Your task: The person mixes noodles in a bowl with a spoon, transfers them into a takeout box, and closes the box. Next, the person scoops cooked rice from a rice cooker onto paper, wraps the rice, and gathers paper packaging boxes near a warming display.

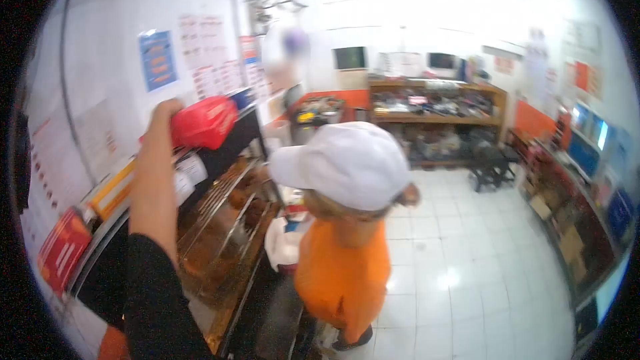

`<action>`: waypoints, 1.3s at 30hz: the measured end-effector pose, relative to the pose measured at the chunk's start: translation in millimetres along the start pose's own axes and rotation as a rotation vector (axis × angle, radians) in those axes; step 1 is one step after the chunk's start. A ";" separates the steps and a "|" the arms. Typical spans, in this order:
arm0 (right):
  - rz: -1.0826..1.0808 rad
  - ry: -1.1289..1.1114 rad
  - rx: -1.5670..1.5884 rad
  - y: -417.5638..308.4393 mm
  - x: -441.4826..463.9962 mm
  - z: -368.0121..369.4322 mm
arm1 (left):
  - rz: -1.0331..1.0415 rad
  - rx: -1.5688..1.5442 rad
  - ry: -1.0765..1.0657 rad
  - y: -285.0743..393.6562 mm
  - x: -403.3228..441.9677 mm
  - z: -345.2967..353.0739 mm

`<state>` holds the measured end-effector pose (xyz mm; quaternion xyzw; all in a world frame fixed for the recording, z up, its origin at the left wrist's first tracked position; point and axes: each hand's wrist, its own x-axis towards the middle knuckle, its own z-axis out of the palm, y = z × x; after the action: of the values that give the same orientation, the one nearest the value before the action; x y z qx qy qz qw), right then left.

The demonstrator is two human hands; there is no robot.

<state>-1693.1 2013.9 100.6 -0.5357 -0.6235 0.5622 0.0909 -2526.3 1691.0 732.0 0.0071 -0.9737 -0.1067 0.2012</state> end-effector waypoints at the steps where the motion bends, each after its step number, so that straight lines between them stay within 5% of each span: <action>1: -0.010 0.004 0.001 9.5 -6.1 0.7 | 0.003 -0.007 -0.002 -3.7 8.9 -2.9; 4: -0.114 0.008 -0.055 33.3 -29.6 7.0 | -0.021 -0.059 0.117 3.7 16.8 -14.0; 6: -0.209 -0.016 -0.053 42.0 -42.3 13.6 | -0.037 -0.196 0.447 34.7 -60.3 -48.9; 8: 0.292 -0.208 0.530 99.3 50.4 20.7 | 0.042 -0.352 0.610 53.7 -109.5 -74.6; 9: 0.464 -0.013 0.050 10.2 21.5 27.3 | 0.070 -0.433 0.612 62.9 -142.6 -91.4; 10: 0.277 -0.245 0.556 125.5 101.2 35.6 | 0.098 -0.514 0.615 70.1 -169.0 -99.6; 12: 0.238 -0.279 0.554 108.9 117.0 52.7 | 0.270 -0.717 0.818 58.8 -214.9 -88.4; 15: 0.109 -0.462 0.713 71.2 115.4 68.9 | 0.431 -1.319 0.811 45.1 -374.0 -57.4; 17: -0.307 -0.553 0.238 52.4 108.7 77.9 | 0.595 -1.368 0.631 12.9 -462.4 -18.0; 18: -0.310 -0.550 0.191 33.1 94.3 83.9 | 0.597 -1.619 0.572 10.4 -500.2 11.7; 20: -0.207 -0.671 0.286 36.4 84.8 99.4 | 0.689 -1.439 0.356 -16.0 -570.0 74.8; 22: -0.105 -0.821 0.365 42.9 65.1 120.2 | 0.678 -1.279 -0.171 -35.8 -634.8 130.9; 24: -0.308 -0.837 0.015 7.9 5.7 138.9 | 0.592 -0.919 -0.765 -66.5 -699.5 186.0; 26: -0.752 -0.720 -0.423 -34.1 -69.5 154.9 | 0.530 -0.668 -0.824 -107.4 -781.2 273.5; 27: -0.781 -0.659 -0.454 -49.0 -101.9 164.8 | 0.507 -0.539 -0.858 -127.6 -821.4 316.0; 28: -0.673 -0.599 -0.368 -61.5 -129.9 177.5 | 0.271 -0.858 -1.091 -134.2 -829.1 304.9; 29: 0.108 -0.589 0.272 -67.8 -138.9 204.0 | -0.037 -1.146 -1.271 -140.3 -836.0 292.1; 30: 0.111 -0.588 0.333 -60.0 -141.1 218.6 | -0.358 -1.426 -1.431 -148.3 -839.8 282.3; 31: 0.114 -0.587 0.393 -52.8 -143.7 233.1 | -0.239 -1.416 -1.233 -162.9 -856.2 319.1; 34: 0.095 -0.596 0.460 -46.1 -145.3 247.6 | -0.356 -1.290 -1.088 -165.0 -836.1 280.0; 37: -0.025 -0.615 0.412 -62.7 -154.9 227.0 | -0.512 -1.732 -1.198 -174.3 -831.0 323.1; 39: -0.073 -0.658 0.448 -75.5 -147.6 193.9 | -0.847 -1.800 -1.239 -160.9 -806.1 310.1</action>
<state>-1814.1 1798.7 164.9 -0.2716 -0.4999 0.8222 0.0209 -1912.3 1643.0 105.6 0.1327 -0.3983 -0.8011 -0.4265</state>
